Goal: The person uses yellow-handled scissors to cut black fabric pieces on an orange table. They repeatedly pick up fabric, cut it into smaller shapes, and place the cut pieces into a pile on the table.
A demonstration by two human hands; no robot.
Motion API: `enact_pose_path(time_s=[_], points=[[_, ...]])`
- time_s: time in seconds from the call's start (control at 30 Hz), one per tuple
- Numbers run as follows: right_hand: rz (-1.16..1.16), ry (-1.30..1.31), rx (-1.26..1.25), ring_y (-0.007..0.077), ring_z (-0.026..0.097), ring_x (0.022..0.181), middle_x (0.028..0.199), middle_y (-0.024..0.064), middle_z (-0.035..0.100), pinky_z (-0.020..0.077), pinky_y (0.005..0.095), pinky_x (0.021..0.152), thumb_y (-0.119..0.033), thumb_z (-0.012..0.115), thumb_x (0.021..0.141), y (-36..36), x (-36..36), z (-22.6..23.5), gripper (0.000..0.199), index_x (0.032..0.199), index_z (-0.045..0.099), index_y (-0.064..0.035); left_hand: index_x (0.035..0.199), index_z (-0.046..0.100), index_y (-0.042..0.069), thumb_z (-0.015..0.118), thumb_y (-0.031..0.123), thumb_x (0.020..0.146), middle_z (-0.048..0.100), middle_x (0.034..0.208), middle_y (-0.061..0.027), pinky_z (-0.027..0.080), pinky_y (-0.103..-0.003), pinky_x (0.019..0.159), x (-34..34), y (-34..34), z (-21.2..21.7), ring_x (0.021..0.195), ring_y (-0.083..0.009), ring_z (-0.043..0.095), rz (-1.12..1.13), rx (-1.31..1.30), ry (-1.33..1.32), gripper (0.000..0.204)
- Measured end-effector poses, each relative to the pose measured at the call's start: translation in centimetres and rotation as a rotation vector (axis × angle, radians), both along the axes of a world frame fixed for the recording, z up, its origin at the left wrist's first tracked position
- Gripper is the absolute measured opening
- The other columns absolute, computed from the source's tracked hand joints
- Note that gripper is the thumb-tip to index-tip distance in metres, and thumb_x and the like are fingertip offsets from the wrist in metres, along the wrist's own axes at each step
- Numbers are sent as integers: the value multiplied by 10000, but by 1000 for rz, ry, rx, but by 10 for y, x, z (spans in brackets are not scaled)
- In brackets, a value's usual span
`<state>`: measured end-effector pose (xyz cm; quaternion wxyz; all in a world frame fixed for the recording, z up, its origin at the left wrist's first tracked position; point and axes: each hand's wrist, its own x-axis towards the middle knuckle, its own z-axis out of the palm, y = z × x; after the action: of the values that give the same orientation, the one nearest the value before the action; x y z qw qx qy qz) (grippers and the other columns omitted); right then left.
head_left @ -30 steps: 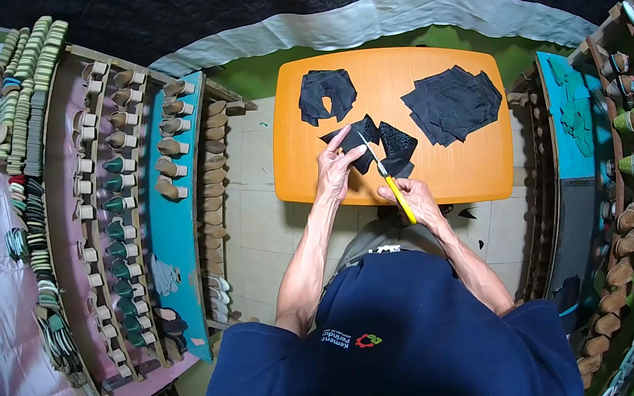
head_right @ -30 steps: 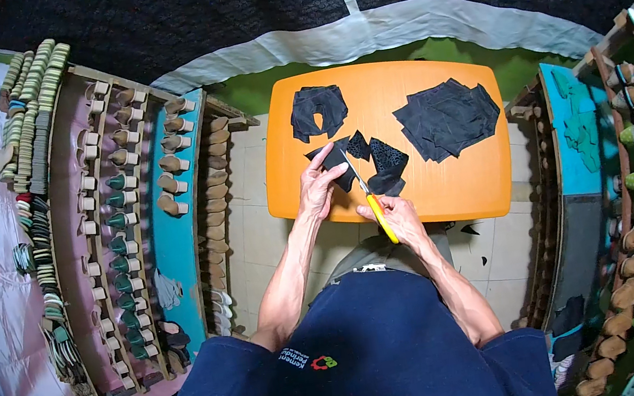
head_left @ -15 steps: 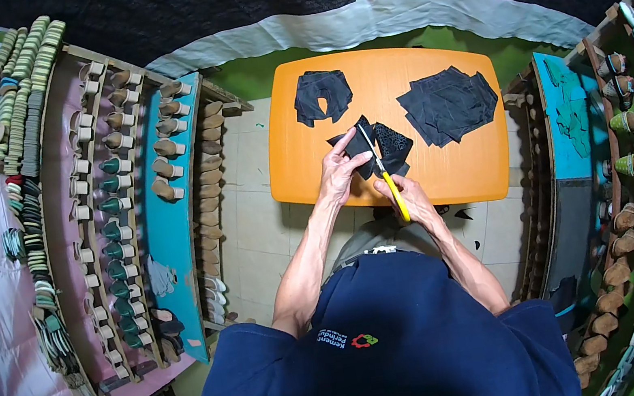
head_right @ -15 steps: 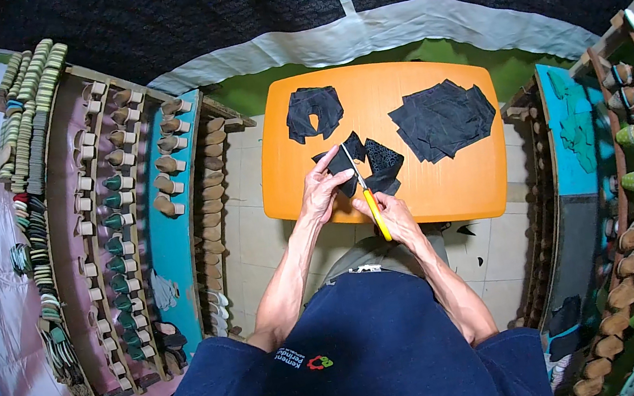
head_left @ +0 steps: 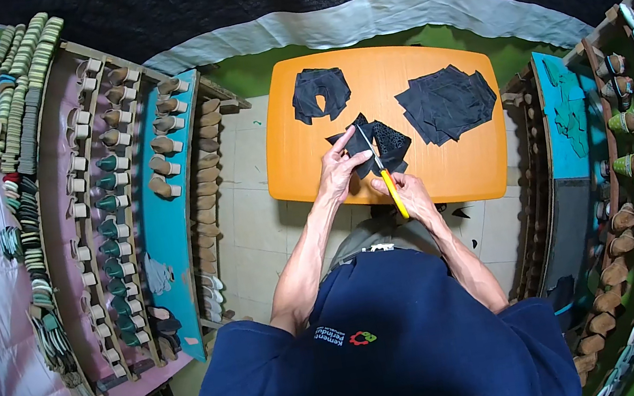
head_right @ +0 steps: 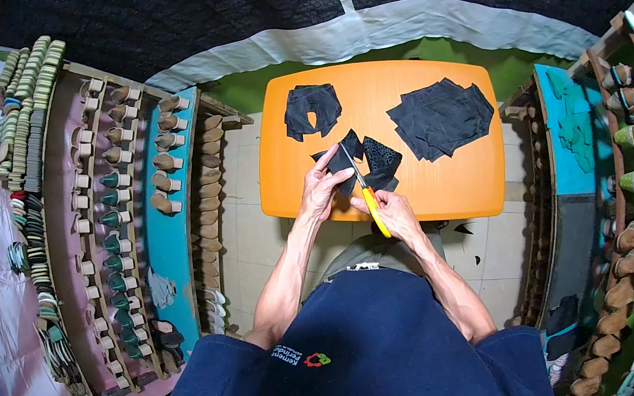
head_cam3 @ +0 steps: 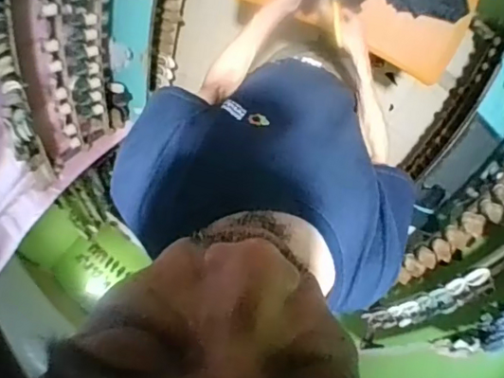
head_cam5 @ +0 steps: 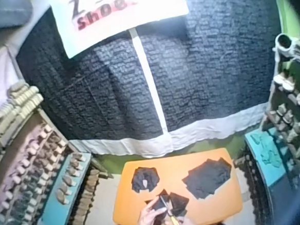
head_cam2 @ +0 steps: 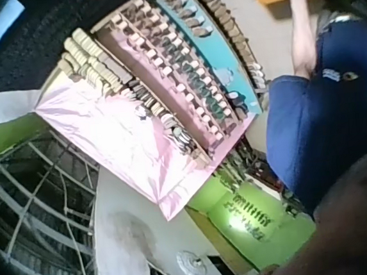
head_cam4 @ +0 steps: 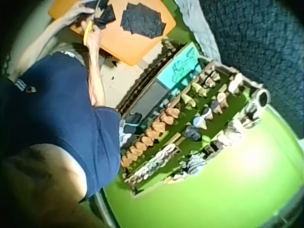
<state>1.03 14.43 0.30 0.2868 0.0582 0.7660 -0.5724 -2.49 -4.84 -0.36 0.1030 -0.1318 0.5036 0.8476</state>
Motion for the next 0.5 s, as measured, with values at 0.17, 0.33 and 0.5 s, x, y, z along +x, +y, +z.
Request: enact_pose_path(time_s=[0.17, 0.33, 0.5], points=[[-44, -33, -15, 86, 396, 566, 609, -47, 429, 305, 296, 515, -635, 742, 811, 1, -2, 3, 585, 686, 553, -96, 1471, 440, -12, 747, -49, 824, 701, 1054, -62, 545, -247, 873, 4, -2, 1, 899, -113, 673, -53, -35, -11, 717], [-121, -54, -25, 88, 431, 562, 606, -34, 451, 350, 291, 519, -685, 704, 816, 5, 3, -29, 627, 676, 555, -92, 1403, 525, -17, 747, -32, 826, 685, 1141, -92, 539, -252, 911, 4, -18, -21, 1004, -140, 660, -57, -41, -171, 618], [-87, -106, -45, 87, 458, 561, 613, -33, 465, 382, 281, 507, -712, 683, 815, 17, 16, -36, 643, 708, 577, -86, 1330, 562, -46, 723, 2, 855, 655, 1192, -135, 531, -301, 979, 17, -25, -41, 1077, -190, 649, 50, -43, -308, 504]])
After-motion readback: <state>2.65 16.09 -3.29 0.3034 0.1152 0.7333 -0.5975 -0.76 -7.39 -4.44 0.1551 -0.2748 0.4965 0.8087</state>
